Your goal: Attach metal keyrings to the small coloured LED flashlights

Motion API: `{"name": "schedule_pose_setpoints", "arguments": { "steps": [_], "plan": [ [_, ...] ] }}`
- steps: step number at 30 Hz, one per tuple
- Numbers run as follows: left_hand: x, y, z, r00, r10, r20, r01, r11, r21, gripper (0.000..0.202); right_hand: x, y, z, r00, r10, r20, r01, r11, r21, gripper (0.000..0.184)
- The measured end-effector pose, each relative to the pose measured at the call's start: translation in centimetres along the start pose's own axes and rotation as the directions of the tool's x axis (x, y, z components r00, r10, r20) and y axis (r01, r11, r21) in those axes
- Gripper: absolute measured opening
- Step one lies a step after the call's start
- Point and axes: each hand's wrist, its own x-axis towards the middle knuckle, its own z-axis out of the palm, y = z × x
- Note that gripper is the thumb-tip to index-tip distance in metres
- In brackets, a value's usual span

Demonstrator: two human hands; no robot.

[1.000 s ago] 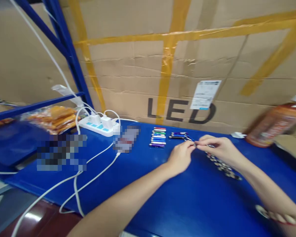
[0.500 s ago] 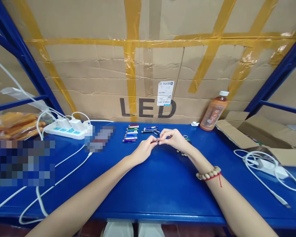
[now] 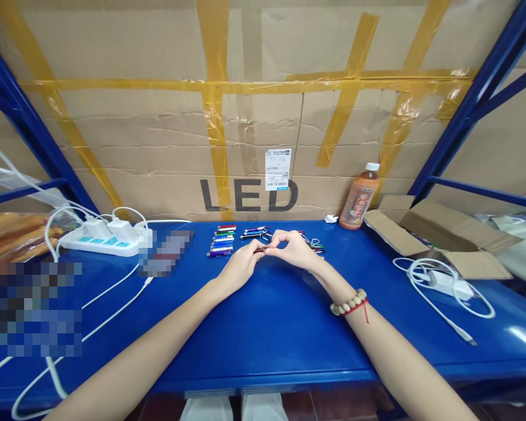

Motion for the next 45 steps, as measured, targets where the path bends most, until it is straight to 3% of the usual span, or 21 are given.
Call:
{"name": "schedule_pose_setpoints", "arguments": {
  "steps": [4,9,17,20,23,26,28,32,36,39,43,45],
  "plan": [
    [0.0,0.5,-0.4,0.999,-0.026,-0.019,0.028,0.994,0.108,0.009,0.0,-0.2,0.4,0.998,0.025,-0.058,-0.027,0.999,-0.023,0.025],
    [0.2,0.4,-0.5,0.998,-0.014,-0.057,0.025,0.979,0.202,0.01,0.0,-0.5,0.8,0.982,0.154,-0.114,-0.153,0.988,0.013,0.03],
    [0.4,0.3,0.4,0.992,-0.105,-0.063,0.107,0.993,0.04,0.018,0.2,-1.0,0.1,0.951,0.31,-0.009,-0.304,0.94,0.157,0.041],
    [0.5,0.3,0.8,0.99,-0.131,-0.05,0.132,0.991,0.013,0.021,0.3,-0.9,-0.9,0.942,0.334,0.026,-0.335,0.94,0.067,0.045],
    [0.6,0.3,1.0,0.985,-0.168,-0.042,0.169,0.986,0.007,0.02,0.3,-0.6,-2.6,0.946,0.28,-0.165,-0.309,0.931,-0.193,0.038],
    [0.7,0.1,1.1,0.982,-0.188,-0.036,0.188,0.982,-0.013,0.02,0.0,-0.3,-4.6,0.888,0.208,-0.41,-0.419,0.734,-0.534,0.024],
    [0.8,-0.2,1.3,0.979,-0.2,-0.044,0.199,0.979,-0.032,0.02,-0.3,-0.1,-5.6,0.841,0.252,-0.479,-0.523,0.606,-0.599,0.02],
    [0.9,-0.6,1.5,0.974,-0.215,-0.075,0.209,0.975,-0.08,0.021,-1.0,0.7,-6.8,0.788,0.414,-0.455,-0.612,0.455,-0.647,0.018],
    [0.9,-0.7,1.4,0.972,-0.219,-0.086,0.21,0.972,-0.105,0.021,-1.3,1.5,-7.2,0.773,0.526,-0.354,-0.596,0.412,-0.689,0.015],
    [0.9,-0.7,1.4,0.967,-0.234,-0.102,0.221,0.968,-0.122,0.021,-1.2,2.4,-7.0,0.793,0.51,-0.335,-0.573,0.434,-0.695,0.018],
    [1.0,-1.0,1.6,0.962,-0.257,-0.09,0.246,0.963,-0.112,0.025,-1.0,4.8,-5.9,0.906,0.375,-0.198,-0.389,0.549,-0.74,0.033],
    [1.0,-1.2,1.8,0.963,-0.254,-0.092,0.244,0.964,-0.107,0.026,-1.1,6.0,-5.3,0.921,0.365,-0.135,-0.335,0.567,-0.752,0.036]
  ]
}}
